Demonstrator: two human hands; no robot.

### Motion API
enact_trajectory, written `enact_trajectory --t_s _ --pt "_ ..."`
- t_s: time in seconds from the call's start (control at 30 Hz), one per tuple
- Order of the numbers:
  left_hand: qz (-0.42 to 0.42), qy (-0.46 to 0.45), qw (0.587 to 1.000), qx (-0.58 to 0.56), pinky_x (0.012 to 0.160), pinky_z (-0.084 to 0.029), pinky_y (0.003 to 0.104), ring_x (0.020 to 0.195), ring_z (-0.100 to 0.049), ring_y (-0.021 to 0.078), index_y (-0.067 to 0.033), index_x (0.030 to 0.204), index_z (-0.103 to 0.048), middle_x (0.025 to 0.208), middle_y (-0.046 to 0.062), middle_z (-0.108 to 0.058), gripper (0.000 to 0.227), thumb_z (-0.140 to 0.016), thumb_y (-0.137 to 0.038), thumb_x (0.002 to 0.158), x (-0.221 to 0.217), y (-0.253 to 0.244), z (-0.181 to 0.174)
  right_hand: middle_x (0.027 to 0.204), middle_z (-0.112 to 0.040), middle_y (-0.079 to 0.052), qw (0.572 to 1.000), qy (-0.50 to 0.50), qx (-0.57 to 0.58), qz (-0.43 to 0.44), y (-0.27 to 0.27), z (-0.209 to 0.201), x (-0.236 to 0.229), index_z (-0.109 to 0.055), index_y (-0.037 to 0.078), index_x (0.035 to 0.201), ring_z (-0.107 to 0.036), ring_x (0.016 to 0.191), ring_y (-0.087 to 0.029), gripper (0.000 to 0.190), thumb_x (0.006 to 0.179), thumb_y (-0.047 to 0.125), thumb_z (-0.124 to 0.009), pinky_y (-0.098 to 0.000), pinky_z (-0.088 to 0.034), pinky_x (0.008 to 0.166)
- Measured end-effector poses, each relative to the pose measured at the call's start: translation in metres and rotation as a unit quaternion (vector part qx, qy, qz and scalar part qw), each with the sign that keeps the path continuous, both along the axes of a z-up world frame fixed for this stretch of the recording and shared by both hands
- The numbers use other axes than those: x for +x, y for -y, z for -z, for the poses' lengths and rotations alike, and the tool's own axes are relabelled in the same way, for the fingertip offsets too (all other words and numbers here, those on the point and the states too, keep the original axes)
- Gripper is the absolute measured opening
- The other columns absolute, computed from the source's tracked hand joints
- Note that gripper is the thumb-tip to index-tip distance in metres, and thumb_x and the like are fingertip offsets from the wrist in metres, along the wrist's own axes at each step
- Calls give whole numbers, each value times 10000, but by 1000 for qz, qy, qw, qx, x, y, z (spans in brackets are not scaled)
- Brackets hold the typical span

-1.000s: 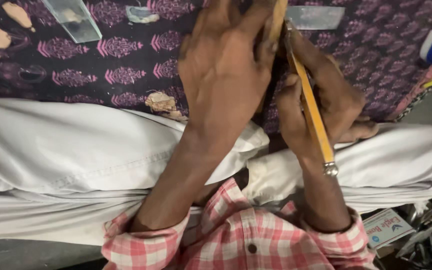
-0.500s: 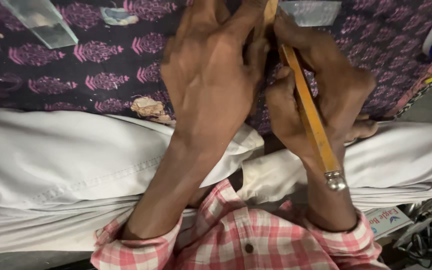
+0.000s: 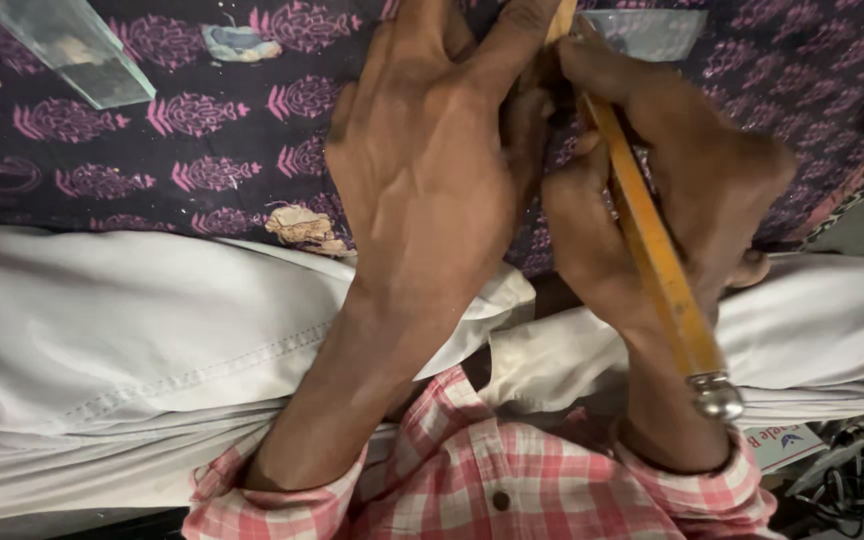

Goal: The person sits cross-legged on the floor and uses a glass cutter and a wooden block to score and snap small rectangular glass pieces. They repeatedly score the glass along the block and then apply pressure to break the pieces into smaller segments.

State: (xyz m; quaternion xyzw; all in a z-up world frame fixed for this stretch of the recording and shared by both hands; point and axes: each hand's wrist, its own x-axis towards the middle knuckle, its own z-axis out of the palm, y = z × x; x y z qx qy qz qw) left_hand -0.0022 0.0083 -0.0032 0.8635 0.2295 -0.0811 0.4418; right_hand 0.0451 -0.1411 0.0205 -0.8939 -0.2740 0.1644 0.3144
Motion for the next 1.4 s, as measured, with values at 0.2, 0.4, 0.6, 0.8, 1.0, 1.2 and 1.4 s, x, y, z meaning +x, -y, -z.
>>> enact_trajectory --t_s 0.2,0.4,0.6,0.8,1.0,1.2,1.4 --pt "-1 51 999 -12 808 -505 454 970 -637 314 -168 1231 -682 1015 107 -638 321 -806 -141 936 -8 1 8 930 -725 -136 998 6 -19 -59 7 2 12 -670 -73 1231 -659 678 -155 218 1013 -62 -652 -261 -502 548" --pt "3 40 998 50 805 -515 508 943 -651 391 -120 1077 -721 973 164 -684 276 -841 -184 837 -11 5 14 842 -668 -113 997 -49 -60 -28 14 -13 -14 -689 -17 1245 -660 681 -202 330 918 26 -706 -316 -533 613" --pt "11 69 995 68 854 -535 472 982 -662 361 -156 1240 -719 1014 121 -655 469 -867 -197 797 3 -2 -3 1178 -754 -203 994 -53 9 97 6 -27 -24 -675 -19 1279 -747 868 -242 414 866 -31 -658 -326 -602 754" --pt "6 -9 1000 12 771 -541 431 895 -688 266 -170 1262 -725 991 78 -660 460 -865 -188 824 3 0 -2 1221 -750 -169 989 -54 78 113 11 -10 -15 -669 -13 1330 -788 1049 -178 360 975 -72 -665 -277 -652 905" --pt "3 -7 1000 12 785 -556 413 913 -705 244 -159 1219 -734 1109 82 -678 396 -858 -172 843 6 0 -1 1155 -771 -189 986 -88 15 139 2 -12 -17 -685 -33 1261 -765 826 -186 391 871 -64 -675 -271 -591 709" --pt "8 67 997 28 891 -558 445 1029 -672 347 -119 1247 -715 1141 134 -651 440 -852 -112 829 2 -2 3 1261 -707 -200 993 -30 27 107 -7 -8 -24 -640 -43 1318 -770 1105 -260 350 970 -60 -673 -320 -636 946" --pt "0 32 999 -17 867 -559 440 1038 -687 319 -126 1245 -716 1190 111 -665 390 -838 -98 876 0 -3 5 1209 -720 -197 997 5 -22 78 -16 -7 -18 -631 -40 1309 -770 1021 -264 331 983 -43 -691 -319 -626 899"
